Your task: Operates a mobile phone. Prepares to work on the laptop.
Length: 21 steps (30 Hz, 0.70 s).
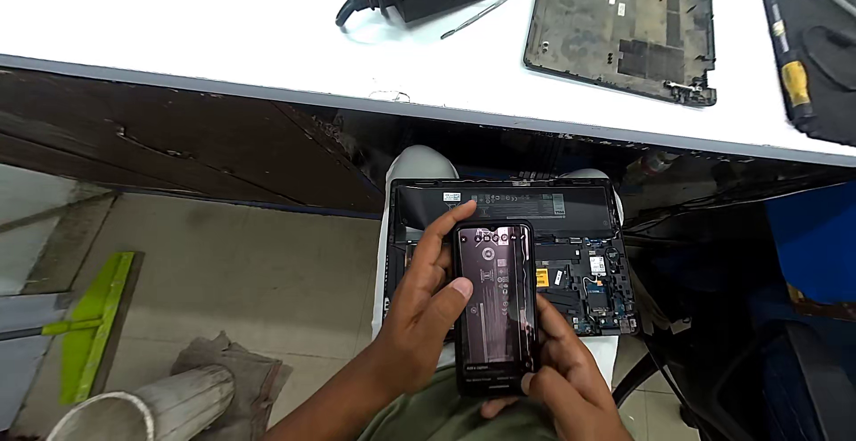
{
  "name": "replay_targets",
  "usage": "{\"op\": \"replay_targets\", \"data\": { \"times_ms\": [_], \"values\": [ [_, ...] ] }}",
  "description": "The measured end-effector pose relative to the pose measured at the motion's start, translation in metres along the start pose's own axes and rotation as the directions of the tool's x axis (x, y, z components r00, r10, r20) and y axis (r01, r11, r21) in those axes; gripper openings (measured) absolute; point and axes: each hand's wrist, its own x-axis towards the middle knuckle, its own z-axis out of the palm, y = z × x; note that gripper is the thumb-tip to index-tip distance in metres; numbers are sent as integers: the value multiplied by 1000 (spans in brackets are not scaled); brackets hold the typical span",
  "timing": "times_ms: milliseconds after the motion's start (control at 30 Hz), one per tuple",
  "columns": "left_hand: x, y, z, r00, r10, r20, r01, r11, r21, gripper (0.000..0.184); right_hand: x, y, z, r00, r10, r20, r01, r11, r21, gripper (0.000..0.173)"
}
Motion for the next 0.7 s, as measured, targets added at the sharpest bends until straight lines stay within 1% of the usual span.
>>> {"op": "replay_targets", "data": {
  "times_ms": [133, 233, 433, 600, 700],
  "values": [
    [1, 1, 0, 1000, 2, -6, -2, 1000, 4, 62, 0, 2, -3, 998, -22, 60, 21, 999, 28, 82],
    [1, 2, -1, 1000, 11, 4, -11, 1000, 10, 61, 0, 3, -2, 998, -21, 51, 20, 999, 33, 82],
    [0, 1, -1, 1000, -8, 14, 8, 1000, 9, 60, 0, 3, 3, 1000, 15, -25, -15, 1000, 17, 75],
    [-2, 0, 0, 1000, -19, 23, 19, 1000, -4, 59, -1, 8, 7, 999, 25, -36, -23, 998, 52, 66],
    [-2, -1, 0, 999, -20, 29, 20, 1000, -4, 58, -2, 9, 6, 998, 43, -42, -39, 996, 81, 64]
  ]
}}
